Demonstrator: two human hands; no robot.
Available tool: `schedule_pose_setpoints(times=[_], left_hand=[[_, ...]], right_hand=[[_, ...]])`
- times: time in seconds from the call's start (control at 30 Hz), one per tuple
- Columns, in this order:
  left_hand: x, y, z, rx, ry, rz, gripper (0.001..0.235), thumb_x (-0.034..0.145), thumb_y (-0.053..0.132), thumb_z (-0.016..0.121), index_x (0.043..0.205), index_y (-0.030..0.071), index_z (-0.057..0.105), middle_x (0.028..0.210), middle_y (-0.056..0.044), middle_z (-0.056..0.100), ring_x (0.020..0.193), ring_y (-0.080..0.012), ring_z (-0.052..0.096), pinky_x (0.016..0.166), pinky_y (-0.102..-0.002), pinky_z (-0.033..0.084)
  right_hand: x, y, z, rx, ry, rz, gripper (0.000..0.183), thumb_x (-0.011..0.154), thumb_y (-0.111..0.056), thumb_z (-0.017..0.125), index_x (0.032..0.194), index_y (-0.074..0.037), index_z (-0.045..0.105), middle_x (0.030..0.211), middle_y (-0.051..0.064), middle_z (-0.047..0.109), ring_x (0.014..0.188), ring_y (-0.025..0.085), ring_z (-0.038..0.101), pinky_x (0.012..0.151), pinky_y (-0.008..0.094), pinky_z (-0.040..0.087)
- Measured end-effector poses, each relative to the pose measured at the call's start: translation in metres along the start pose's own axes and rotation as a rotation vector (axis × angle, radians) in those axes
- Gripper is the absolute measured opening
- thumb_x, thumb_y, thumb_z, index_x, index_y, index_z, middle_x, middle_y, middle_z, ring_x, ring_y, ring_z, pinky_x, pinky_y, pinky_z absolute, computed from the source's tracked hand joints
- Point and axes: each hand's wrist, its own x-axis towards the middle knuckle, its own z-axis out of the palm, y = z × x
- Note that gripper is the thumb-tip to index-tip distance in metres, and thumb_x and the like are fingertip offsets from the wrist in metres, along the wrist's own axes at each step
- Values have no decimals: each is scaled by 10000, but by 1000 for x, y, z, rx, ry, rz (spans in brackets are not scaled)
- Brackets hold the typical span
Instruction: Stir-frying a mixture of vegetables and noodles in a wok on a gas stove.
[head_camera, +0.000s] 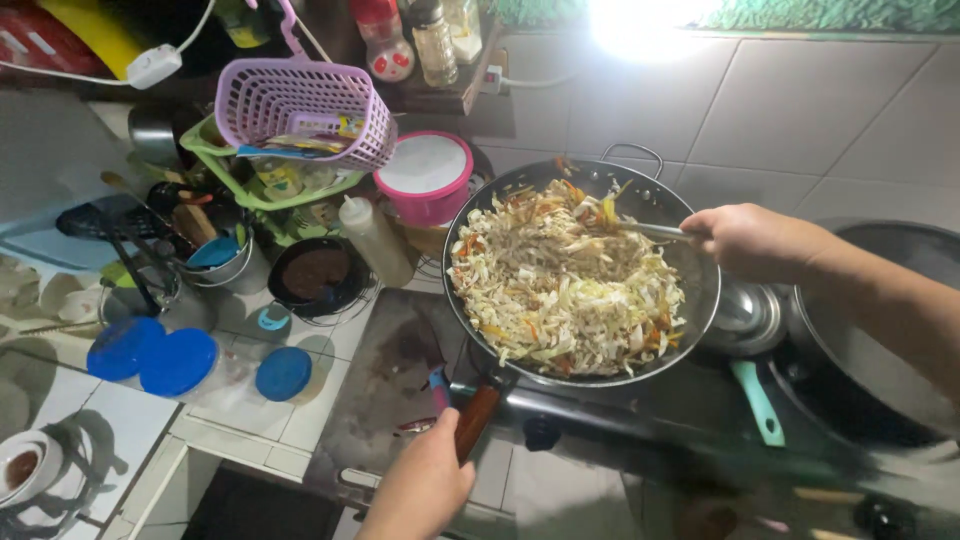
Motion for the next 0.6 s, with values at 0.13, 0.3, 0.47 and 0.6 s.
schedule_pose_setpoints(times=[0.13,0.3,0.47,0.6], left_hand=[[0,-3,2,23,-2,53,495,806,171,738,1222,70,489,1019,-265,681,1032,-455,646,899,-537,522],[0,-12,2,50,-24,110,360,862,194,680,1150,61,509,1011,-255,708,1027,-447,668,900,-545,522],[-6,-2,-9,23,-56,96,404,862,226,705,1168,62,498,1057,-244,697,1067,-439,654,908,-549,519],[1,-13,0,40,-37,159,417,884,243,693,1191,45,492,1082,-259,700,1074,-446,665,924,-542,528]], right_hand=[[-79,-62,19,233,139,107,520,865,23,483,1356,-63,631,1106,189,779,977,309,749,881,433,575],[-104,-51,75,-262,549,-322,221,923,-31,493,1089,-41,639,699,165,647,645,354,682,587,455,543],[-136,-74,130,-702,726,-306,371,990,-52,482,1325,98,537,699,104,572,613,224,621,556,357,525],[-152,-101,169,-815,633,-109,567,905,-69,532,1437,114,457,835,99,609,775,198,607,700,277,526]])
